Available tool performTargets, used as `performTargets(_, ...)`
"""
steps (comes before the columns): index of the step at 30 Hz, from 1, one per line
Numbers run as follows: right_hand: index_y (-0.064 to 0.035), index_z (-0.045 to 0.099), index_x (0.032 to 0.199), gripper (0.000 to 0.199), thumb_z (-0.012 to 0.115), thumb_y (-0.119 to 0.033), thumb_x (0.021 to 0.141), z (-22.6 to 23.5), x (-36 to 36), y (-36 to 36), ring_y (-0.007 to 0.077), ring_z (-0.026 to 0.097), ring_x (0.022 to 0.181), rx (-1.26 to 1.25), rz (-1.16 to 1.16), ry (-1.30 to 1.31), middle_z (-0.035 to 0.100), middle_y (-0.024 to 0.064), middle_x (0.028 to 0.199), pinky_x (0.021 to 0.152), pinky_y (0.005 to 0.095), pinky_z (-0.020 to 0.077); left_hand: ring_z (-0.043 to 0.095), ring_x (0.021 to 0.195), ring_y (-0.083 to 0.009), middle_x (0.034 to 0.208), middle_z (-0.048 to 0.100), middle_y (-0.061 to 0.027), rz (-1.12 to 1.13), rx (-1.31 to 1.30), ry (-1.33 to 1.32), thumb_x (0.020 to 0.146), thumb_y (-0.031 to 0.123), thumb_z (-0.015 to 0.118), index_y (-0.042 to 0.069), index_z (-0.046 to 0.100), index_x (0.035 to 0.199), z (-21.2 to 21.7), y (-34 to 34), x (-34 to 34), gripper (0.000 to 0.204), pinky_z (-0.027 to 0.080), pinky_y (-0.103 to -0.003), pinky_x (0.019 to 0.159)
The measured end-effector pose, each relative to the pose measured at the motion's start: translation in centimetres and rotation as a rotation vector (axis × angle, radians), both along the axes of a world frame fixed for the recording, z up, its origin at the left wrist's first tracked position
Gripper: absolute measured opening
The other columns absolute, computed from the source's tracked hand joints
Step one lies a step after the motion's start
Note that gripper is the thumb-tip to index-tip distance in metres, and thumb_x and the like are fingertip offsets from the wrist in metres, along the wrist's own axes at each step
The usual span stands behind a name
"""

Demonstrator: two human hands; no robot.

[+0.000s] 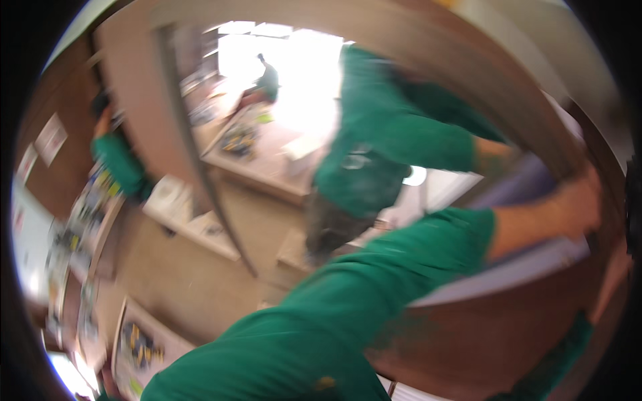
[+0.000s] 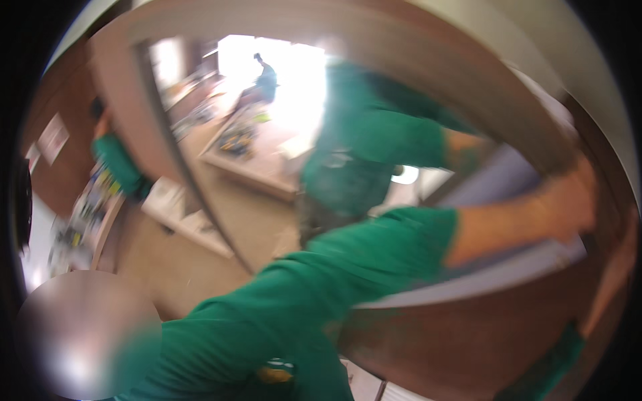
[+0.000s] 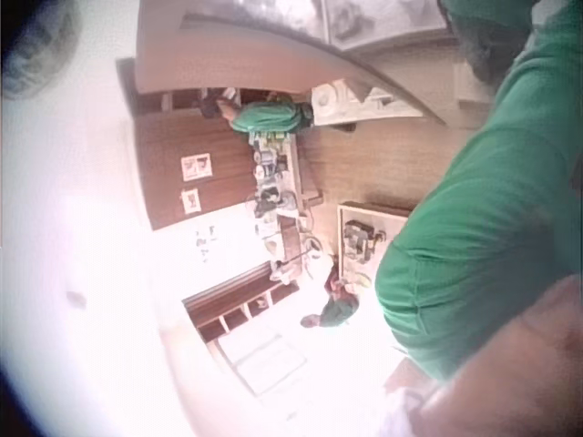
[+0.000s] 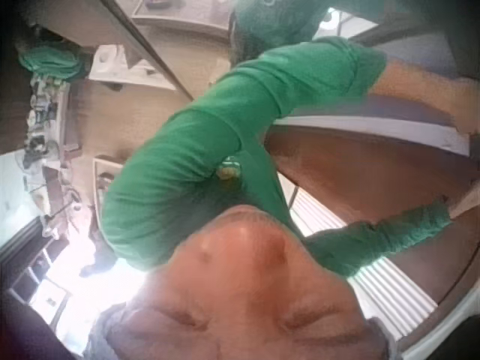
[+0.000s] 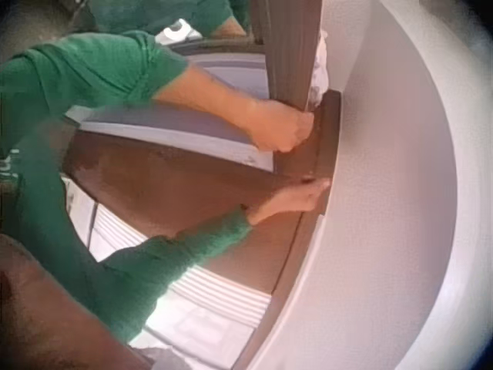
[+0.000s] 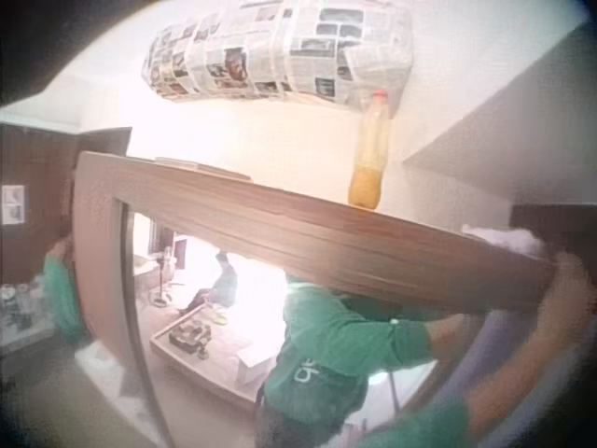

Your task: The person aligns a wooden cabinet door and repeatedly uses a screwdriver to tighten screws along the top edge. They occasionally pause to adjust the door position and wipe the surface with a cloth. The task continues with repeated screw tightening and minor adjustments throughout the clip.

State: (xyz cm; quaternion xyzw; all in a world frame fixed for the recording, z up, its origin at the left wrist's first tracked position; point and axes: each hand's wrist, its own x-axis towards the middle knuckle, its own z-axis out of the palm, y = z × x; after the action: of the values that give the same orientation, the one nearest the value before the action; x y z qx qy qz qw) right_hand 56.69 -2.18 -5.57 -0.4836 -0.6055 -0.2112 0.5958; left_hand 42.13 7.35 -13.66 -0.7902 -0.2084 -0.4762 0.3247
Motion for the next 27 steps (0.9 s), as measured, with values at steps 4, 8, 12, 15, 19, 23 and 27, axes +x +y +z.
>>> performTargets(4, -0.0115, 0.07, 0.079, 0.048, 0.061, -0.051, 0.104, -1.9, -5.4, -3.0, 0.0044, 0.047, 0.056, -0.209, 0.1, 0.155, 0.055, -0.004, 0.065, 0.05, 0.0229, 0.0334, 0.061, 0.12, -0.0411, 0.112, 0.069, -0.0234, -0.065, -0.016, -0.227, 0.078, 0.034, 0.074, -0.001, 0.073, 0.105, 0.3, -0.8, -7.4, 0.044, 0.041, -0.055, 0.107)
performTargets(8, -0.0058, 0.066, 0.081, 0.05, 0.046, -0.043, 0.108, -2.5, -6.3, -6.5, 0.0097, 0.047, 0.052, -0.177, 0.385, 0.234, 0.05, -0.0013, 0.061, 0.049, 0.0268, 0.0367, 0.065, 0.12, -0.037, 0.119, 0.071, -0.0234, -0.485, 0.002, -0.369, 0.082, 0.039, 0.08, -0.006, 0.068, 0.123, 1.8, -3.0, -7.4, 0.062, 0.047, -0.052, 0.105)
performTargets(12, -0.0006, 0.065, 0.102, 0.039, 0.043, -0.032, 0.112, -4.7, -6.8, -6.3, 0.0158, 0.056, 0.065, -0.002, 0.799, 0.471, 0.058, 0.0058, 0.079, 0.059, 0.0308, 0.0458, 0.073, 0.105, -0.0315, 0.112, 0.075, -0.019, -0.958, -0.75, -0.341, 0.093, 0.039, 0.075, -0.006, 0.07, 0.121, -0.4, -7.2, -6.1, 0.053, 0.055, -0.042, 0.091)
performTargets(15, 0.0, 0.067, 0.111, 0.04, 0.044, -0.032, 0.115, -4.9, -8.3, -5.7, 0.0165, 0.061, 0.083, 0.171, 0.784, 0.593, 0.061, 0.0067, 0.091, 0.073, 0.0315, 0.051, 0.073, 0.093, -0.0236, 0.104, 0.076, -0.0142, -1.209, -1.281, -0.273, 0.099, 0.038, 0.071, -0.004, 0.073, 0.119, 0.6, -8.6, -5.4, 0.046, 0.055, -0.037, 0.083)
performTargets(19, -0.0019, 0.069, 0.122, 0.042, 0.044, -0.034, 0.116, -5.2, -5.2, -5.5, 0.0172, 0.063, 0.098, 0.139, 0.634, 0.532, 0.064, 0.0058, 0.101, 0.085, 0.0317, 0.0517, 0.067, 0.083, -0.0155, 0.099, 0.074, -0.0083, -1.156, -1.419, -0.203, 0.102, 0.038, 0.07, 0.001, 0.075, 0.119, 2.5, -9.3, -3.8, 0.041, 0.053, -0.033, 0.078)
performTargets(23, -0.0024, 0.074, 0.116, 0.05, 0.049, -0.045, 0.113, -3.4, 0.6, -6.1, 0.0195, 0.066, 0.102, -0.064, 0.34, 0.424, 0.069, 0.0069, 0.107, 0.089, 0.0367, 0.0523, 0.065, 0.087, -0.0145, 0.1, 0.074, -0.0055, -0.981, -1.095, -0.118, 0.102, 0.037, 0.069, 0.005, 0.076, 0.124, 6.3, -6.6, -1.2, 0.039, 0.052, -0.033, 0.08)
performTargets(27, -0.0068, 0.076, 0.116, 0.037, 0.068, -0.04, 0.101, -0.7, 8.9, -8.7, 0.0319, 0.063, 0.116, 0.227, -0.667, -0.464, 0.068, 0.0115, 0.119, 0.095, 0.0459, 0.0502, 0.066, 0.105, -0.0217, 0.106, 0.074, -0.0114, -0.647, -0.831, 0.114, 0.099, 0.024, 0.07, 0.004, 0.076, 0.126, 14.0, -0.4, -0.5, 0.034, 0.05, -0.039, 0.097)
